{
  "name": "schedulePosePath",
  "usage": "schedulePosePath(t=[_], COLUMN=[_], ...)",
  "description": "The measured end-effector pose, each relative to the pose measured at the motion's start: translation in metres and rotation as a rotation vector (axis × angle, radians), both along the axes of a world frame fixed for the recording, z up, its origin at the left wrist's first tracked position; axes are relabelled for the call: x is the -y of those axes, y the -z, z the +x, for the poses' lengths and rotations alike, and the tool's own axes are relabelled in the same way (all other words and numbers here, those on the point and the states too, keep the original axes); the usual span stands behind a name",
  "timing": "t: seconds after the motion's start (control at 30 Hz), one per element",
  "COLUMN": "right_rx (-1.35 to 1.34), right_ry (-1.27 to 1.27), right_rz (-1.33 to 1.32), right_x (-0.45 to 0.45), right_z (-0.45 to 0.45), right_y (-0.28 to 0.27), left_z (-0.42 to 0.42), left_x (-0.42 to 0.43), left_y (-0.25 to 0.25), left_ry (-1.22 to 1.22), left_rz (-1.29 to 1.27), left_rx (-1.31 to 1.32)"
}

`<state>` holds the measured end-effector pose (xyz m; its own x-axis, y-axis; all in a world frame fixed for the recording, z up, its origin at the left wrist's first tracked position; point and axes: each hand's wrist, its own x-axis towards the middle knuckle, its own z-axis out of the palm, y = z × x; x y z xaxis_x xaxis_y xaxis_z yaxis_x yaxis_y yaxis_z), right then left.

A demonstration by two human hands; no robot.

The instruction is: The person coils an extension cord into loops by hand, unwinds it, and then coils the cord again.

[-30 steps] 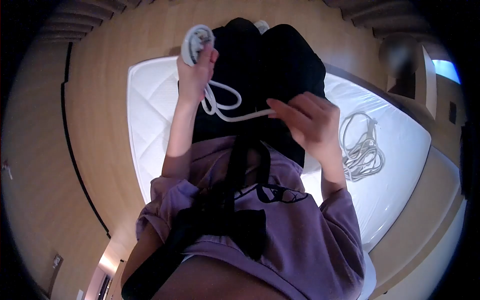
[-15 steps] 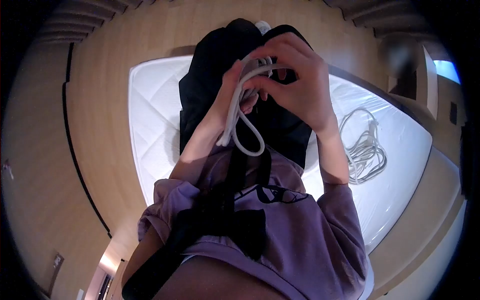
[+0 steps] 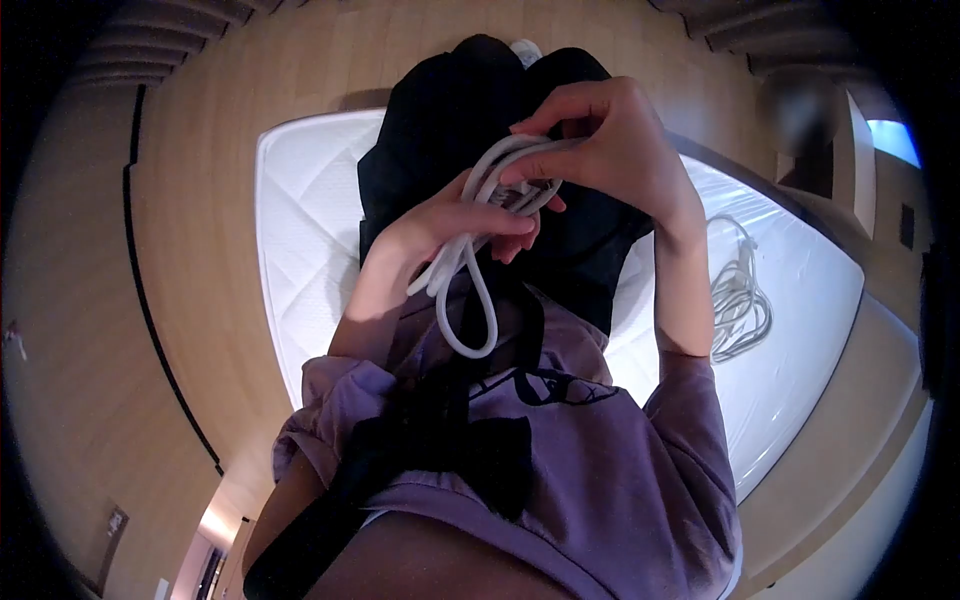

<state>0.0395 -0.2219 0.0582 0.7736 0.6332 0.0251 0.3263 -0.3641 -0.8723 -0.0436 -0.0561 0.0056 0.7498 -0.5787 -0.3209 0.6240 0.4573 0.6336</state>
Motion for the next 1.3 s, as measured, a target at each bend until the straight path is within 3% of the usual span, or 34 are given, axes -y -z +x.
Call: schedulePosePath(t=[0.1,0.23,0.3,0.43,0.6,0.73,0.8,0.87,1.0,1.1,1.2,1.3], right_rx=[0.145,0.034,-0.217,-0.353,-0.689,-0.695,-0.586,-0.555,-0.401,-0.478,-0.391,-0.272], right_ry=[-0.060,-0.142,-0.208,-0.301,-0.191,-0.080,-0.087,0.050,0.261,0.321,0.360,0.355], right_rz=[-0.145,-0.149,-0.159,-0.100,0.248,0.362,0.445,0.454,0.421,0.472,0.429,0.253], right_x=[0.005,0.006,0.005,0.006,0.004,0.019,0.023,0.022,0.005,-0.003,-0.013,-0.018], right_z=[0.002,0.013,0.019,0.027,0.020,0.007,-0.005,-0.026,-0.066,-0.083,-0.088,-0.090], right_y=[0.000,0.001,0.008,0.032,0.066,0.075,0.075,0.077,0.076,0.071,0.069,0.067], left_z=[0.000,-0.002,-0.003,-0.012,-0.018,-0.024,-0.019,-0.002,0.011,0.011,0.013,0.008], left_x=[0.001,0.001,0.002,0.009,0.011,0.004,-0.010,-0.021,-0.010,-0.002,-0.004,-0.001], left_y=[0.003,0.004,0.006,0.002,-0.002,-0.012,-0.003,0.004,-0.011,-0.008,0.002,-0.003], left_ry=[0.075,0.146,0.122,0.110,0.057,-0.145,-0.242,-0.228,-0.350,-0.450,-0.474,-0.604], left_rz=[0.027,0.031,-0.004,-0.031,0.003,-0.044,-0.137,-0.379,-0.249,-0.124,-0.167,-0.175], left_rx=[-0.010,-0.054,-0.060,-0.176,-0.249,-0.221,-0.079,-0.038,0.087,0.171,0.245,0.062])
